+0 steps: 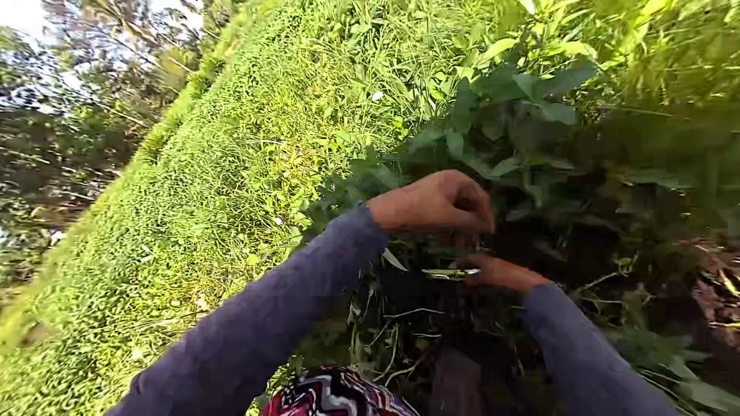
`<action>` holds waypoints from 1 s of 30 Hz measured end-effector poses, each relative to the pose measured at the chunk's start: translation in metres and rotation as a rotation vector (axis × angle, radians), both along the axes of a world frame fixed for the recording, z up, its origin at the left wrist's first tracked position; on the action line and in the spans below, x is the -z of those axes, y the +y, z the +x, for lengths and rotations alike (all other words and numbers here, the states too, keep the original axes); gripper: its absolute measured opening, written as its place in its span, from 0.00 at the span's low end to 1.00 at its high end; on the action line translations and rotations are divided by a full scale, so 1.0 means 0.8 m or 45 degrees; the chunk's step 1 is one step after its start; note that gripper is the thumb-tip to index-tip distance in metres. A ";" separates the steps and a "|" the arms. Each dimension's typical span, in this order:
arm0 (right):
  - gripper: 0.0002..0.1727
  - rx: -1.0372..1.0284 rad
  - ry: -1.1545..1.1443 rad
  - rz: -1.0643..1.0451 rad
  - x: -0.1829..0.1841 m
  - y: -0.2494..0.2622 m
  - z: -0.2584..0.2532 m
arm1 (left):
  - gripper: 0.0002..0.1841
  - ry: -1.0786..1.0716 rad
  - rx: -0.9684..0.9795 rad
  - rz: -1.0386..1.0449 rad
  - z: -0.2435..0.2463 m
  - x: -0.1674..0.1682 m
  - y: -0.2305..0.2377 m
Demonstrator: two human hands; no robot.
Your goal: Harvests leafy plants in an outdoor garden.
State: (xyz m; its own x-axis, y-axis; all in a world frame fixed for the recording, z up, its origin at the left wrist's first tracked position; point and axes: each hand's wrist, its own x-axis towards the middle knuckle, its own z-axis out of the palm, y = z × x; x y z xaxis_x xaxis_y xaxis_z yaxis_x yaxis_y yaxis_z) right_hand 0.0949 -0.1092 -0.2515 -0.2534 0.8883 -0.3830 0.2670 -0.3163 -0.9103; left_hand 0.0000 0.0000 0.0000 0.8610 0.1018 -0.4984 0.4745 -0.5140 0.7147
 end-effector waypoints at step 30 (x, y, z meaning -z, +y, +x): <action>0.20 0.203 -0.196 -0.085 0.032 0.004 -0.003 | 0.14 0.163 -1.569 0.611 -0.313 0.364 0.009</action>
State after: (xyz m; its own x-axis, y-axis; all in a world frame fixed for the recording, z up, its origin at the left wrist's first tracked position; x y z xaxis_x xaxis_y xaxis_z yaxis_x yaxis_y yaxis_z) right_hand 0.0927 -0.1061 -0.2775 -0.0456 0.8840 -0.4653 0.3429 -0.4236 -0.8384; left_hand -0.2500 0.0071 -0.2911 0.0296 0.9641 -0.2640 0.8589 0.1106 0.5001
